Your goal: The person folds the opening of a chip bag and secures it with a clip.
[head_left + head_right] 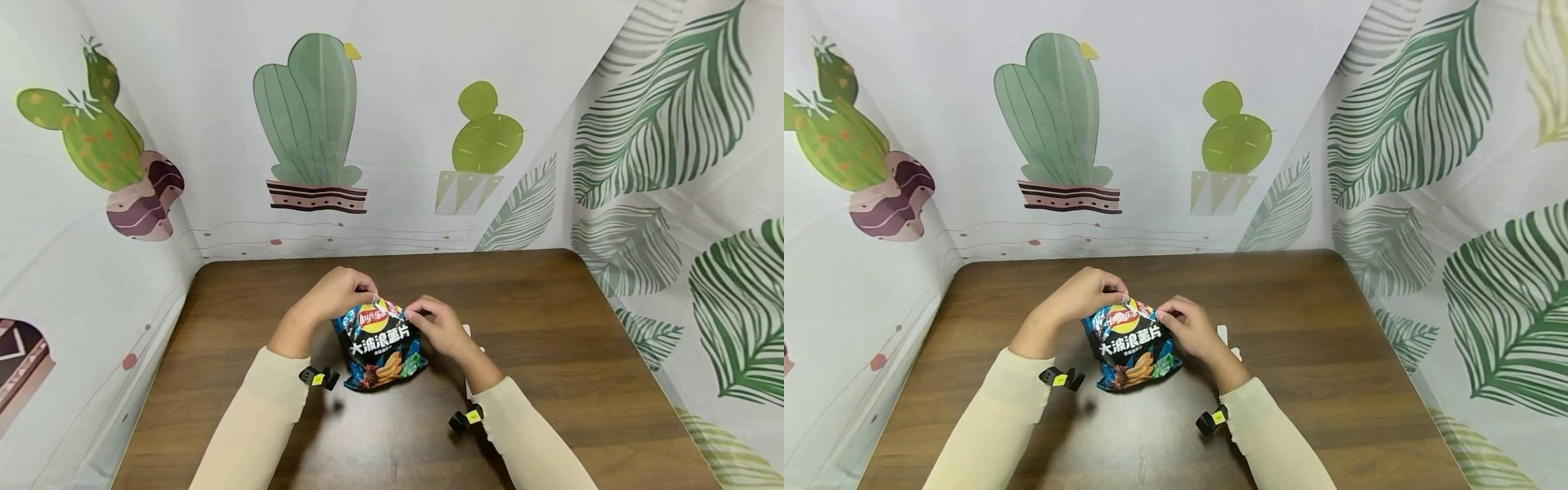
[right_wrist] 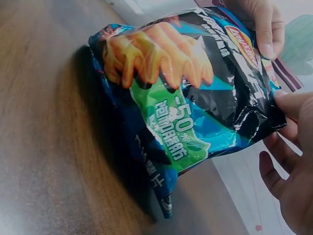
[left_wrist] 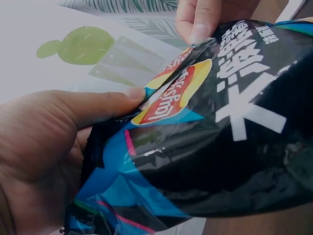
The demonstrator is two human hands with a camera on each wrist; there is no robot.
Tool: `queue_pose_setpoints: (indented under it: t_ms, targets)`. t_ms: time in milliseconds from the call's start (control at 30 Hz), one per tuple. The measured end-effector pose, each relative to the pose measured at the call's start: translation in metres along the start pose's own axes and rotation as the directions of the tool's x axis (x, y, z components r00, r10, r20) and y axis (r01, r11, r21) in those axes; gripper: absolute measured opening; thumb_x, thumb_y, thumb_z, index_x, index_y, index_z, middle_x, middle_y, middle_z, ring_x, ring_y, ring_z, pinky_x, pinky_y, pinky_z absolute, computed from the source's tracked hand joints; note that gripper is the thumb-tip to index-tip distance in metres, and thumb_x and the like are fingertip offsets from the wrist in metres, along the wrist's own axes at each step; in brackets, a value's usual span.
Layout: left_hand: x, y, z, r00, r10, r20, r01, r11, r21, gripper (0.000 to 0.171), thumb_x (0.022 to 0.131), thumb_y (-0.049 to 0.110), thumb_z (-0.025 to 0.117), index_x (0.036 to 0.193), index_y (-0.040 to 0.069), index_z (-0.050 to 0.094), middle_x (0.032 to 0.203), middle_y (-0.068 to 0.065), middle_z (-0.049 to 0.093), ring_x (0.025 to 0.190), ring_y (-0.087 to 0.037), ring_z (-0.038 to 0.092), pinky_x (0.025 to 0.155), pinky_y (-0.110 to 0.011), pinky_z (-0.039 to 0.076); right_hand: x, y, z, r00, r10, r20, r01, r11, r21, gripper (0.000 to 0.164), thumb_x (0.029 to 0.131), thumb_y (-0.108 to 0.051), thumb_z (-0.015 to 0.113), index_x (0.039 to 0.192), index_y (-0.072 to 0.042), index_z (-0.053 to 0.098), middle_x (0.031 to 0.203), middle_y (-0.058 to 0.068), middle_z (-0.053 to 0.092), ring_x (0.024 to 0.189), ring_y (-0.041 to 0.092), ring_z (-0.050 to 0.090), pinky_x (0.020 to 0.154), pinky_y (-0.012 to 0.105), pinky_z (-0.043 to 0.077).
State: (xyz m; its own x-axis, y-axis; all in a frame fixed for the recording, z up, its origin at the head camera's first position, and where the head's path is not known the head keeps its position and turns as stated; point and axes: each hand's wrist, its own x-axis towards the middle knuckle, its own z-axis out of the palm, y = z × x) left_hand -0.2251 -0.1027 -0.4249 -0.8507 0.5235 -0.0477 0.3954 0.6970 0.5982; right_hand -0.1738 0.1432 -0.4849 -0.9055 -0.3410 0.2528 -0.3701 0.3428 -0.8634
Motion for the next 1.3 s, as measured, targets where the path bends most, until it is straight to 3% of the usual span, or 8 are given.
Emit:
queue_pose_setpoints:
  t_ms: [200, 433, 667, 767, 1067, 1300]
  targets:
    - [0.0, -0.001, -0.002, 1.0, -0.004, 0.002, 0.004, 1.0, -0.015, 0.014, 0.097, 0.025, 0.068, 0.09, 0.018, 0.078, 0.085, 0.006, 0.074, 0.079, -0.01, 0.062, 0.076, -0.031, 0.052, -0.005, -0.001, -0.002, 0.999, -0.032, -0.039, 0.032, 0.999, -0.004, 0.009, 0.097, -0.002, 0.064, 0.094, 0.003, 0.071, 0.091, 0.014, 0.068, 0.088, 0.004, 0.059, 0.084, 0.027, 0.052]
    - [-0.001, -0.001, -0.003, 1.0, -0.014, 0.013, 0.014, 1.0, -0.025, 0.014, 0.098, 0.026, 0.067, 0.092, 0.018, 0.078, 0.086, 0.005, 0.075, 0.081, -0.01, 0.062, 0.078, -0.031, 0.052, -0.008, 0.002, -0.004, 0.999, 0.024, -0.032, -0.025, 0.999, -0.029, 0.011, 0.098, -0.006, 0.064, 0.096, 0.002, 0.072, 0.093, 0.012, 0.07, 0.088, 0.002, 0.06, 0.086, 0.026, 0.052]
    - [-0.001, -0.001, 0.0, 1.0, -0.011, 0.014, 0.011, 0.999, -0.037, 0.013, 0.097, 0.026, 0.069, 0.092, 0.018, 0.079, 0.087, 0.006, 0.075, 0.081, -0.01, 0.062, 0.077, -0.031, 0.052, -0.008, 0.039, 0.003, 0.996, 0.088, -0.026, -0.089, 0.996, -0.01, 0.012, 0.099, -0.009, 0.063, 0.103, -0.002, 0.072, 0.101, 0.013, 0.07, 0.095, 0.004, 0.061, 0.09, 0.025, 0.053]
    - [0.0, -0.002, 0.002, 1.0, -0.023, 0.017, 0.024, 0.999, -0.035, 0.013, 0.096, 0.026, 0.069, 0.092, 0.019, 0.078, 0.087, 0.006, 0.075, 0.081, -0.01, 0.063, 0.077, -0.031, 0.052, -0.01, 0.045, 0.004, 0.994, 0.105, -0.015, -0.105, 0.994, 0.03, 0.013, 0.099, -0.012, 0.065, 0.106, -0.006, 0.073, 0.104, 0.01, 0.07, 0.098, 0.005, 0.062, 0.09, 0.024, 0.053]
    - [-0.001, -0.002, 0.003, 0.999, -0.019, 0.029, 0.02, 0.999, -0.032, 0.012, 0.096, 0.026, 0.069, 0.091, 0.019, 0.078, 0.085, 0.007, 0.075, 0.079, -0.009, 0.062, 0.075, -0.03, 0.051, -0.009, 0.042, 0.004, 0.991, 0.127, 0.036, -0.129, 0.99, 0.061, 0.017, 0.1, -0.019, 0.064, 0.108, -0.008, 0.074, 0.108, 0.01, 0.074, 0.1, 0.009, 0.063, 0.092, 0.029, 0.052]
    - [-0.002, -0.002, 0.0, 0.998, -0.014, 0.061, 0.017, 0.998, -0.054, 0.009, 0.095, 0.024, 0.071, 0.09, 0.021, 0.078, 0.086, 0.008, 0.075, 0.08, -0.009, 0.062, 0.076, -0.03, 0.051, -0.005, 0.037, 0.004, 0.983, 0.163, 0.081, -0.166, 0.985, 0.037, 0.015, 0.099, -0.01, 0.064, 0.106, -0.001, 0.073, 0.107, 0.017, 0.074, 0.097, 0.005, 0.063, 0.091, 0.029, 0.052]
